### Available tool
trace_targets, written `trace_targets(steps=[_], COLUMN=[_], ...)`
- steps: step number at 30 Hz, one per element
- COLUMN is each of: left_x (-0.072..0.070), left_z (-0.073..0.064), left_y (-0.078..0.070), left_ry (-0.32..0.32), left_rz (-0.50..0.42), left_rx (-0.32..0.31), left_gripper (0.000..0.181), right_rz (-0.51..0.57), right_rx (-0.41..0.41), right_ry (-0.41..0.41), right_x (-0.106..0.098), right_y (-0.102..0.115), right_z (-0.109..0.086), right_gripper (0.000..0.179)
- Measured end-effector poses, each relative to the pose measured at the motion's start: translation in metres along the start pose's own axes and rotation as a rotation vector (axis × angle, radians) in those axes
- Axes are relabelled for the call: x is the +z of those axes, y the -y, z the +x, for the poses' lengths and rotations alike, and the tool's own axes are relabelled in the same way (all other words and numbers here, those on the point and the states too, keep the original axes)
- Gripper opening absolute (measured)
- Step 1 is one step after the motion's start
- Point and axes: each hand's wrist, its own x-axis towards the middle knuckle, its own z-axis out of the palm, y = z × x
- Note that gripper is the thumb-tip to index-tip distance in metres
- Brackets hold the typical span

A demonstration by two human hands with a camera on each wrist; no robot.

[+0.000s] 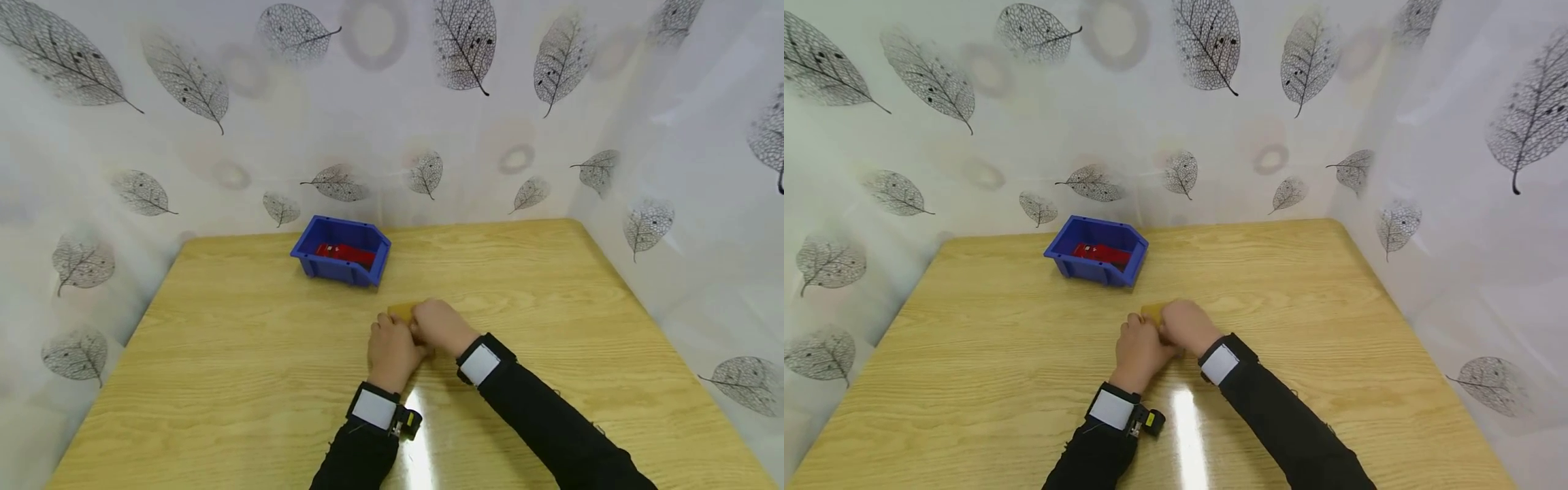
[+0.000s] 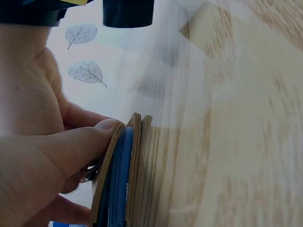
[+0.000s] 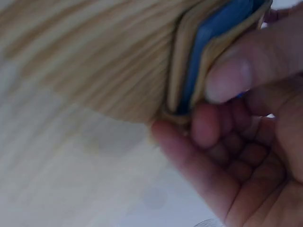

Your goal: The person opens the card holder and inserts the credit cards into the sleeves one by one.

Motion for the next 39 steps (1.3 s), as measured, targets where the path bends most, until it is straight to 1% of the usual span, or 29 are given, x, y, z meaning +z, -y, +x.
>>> trace_targets(steps=[2, 5, 7, 8, 10, 12, 13, 15, 18, 21, 25, 29, 33, 36, 39], left_x=[-0.001, -0.002, -0.002, -0.003, -0.004, -0.006, -0.007, -0.008, -0.008, -0.008, -0.008, -0.006, -0.005, -0.006, -0.007], left_z=[0.001, 0.003, 0.003, 0.004, 0.005, 0.006, 0.007, 0.008, 0.011, 0.013, 0.016, 0.016, 0.015, 0.015, 0.016], left_y=[-0.002, -0.003, -0.004, -0.005, -0.006, -0.007, -0.008, -0.009, -0.011, -0.013, -0.014, -0.014, -0.015, -0.015, -0.016], left_ry=[0.023, 0.041, 0.054, 0.059, 0.071, 0.091, 0.099, 0.119, 0.147, 0.165, 0.160, 0.153, 0.160, 0.161, 0.149], left_rz=[0.007, 0.006, -0.002, -0.003, -0.002, 0.006, 0.009, 0.011, 0.011, 0.019, 0.062, 0.088, 0.076, 0.076, 0.071], left_rx=[-0.010, -0.024, -0.040, -0.047, -0.056, -0.066, -0.069, -0.077, -0.089, -0.103, -0.100, -0.099, -0.104, -0.105, -0.108], left_gripper=[0.091, 0.094, 0.093, 0.092, 0.091, 0.091, 0.091, 0.091, 0.090, 0.088, 0.088, 0.092, 0.091, 0.087, 0.082], right_rz=[0.126, 0.223, 0.214, 0.198, 0.173, 0.141, 0.126, 0.098, 0.064, 0.083, 0.089, 0.041, -0.038, -0.080, -0.094], right_rx=[0.089, 0.236, 0.309, 0.332, 0.365, 0.361, 0.353, 0.336, 0.328, 0.350, 0.374, 0.382, 0.367, 0.343, 0.333], right_ry=[-0.004, -0.021, -0.026, -0.023, -0.015, -0.008, -0.005, -0.002, 0.023, 0.050, 0.068, 0.073, 0.064, 0.071, 0.088], right_x=[-0.003, -0.007, -0.008, -0.010, -0.012, -0.013, -0.014, -0.015, -0.016, -0.018, -0.016, -0.010, -0.006, -0.005, -0.007], right_y=[-0.010, -0.024, -0.031, -0.033, -0.035, -0.037, -0.037, -0.037, -0.037, -0.037, -0.039, -0.039, -0.038, -0.036, -0.034], right_z=[-0.001, -0.008, -0.011, -0.013, -0.015, -0.014, -0.014, -0.014, -0.014, -0.016, -0.019, -0.022, -0.022, -0.018, -0.013], right_gripper=[0.023, 0.028, 0.032, 0.031, 0.022, 0.012, 0.010, 0.011, 0.007, 0.010, 0.011, 0.016, 0.022, 0.017, 0.011])
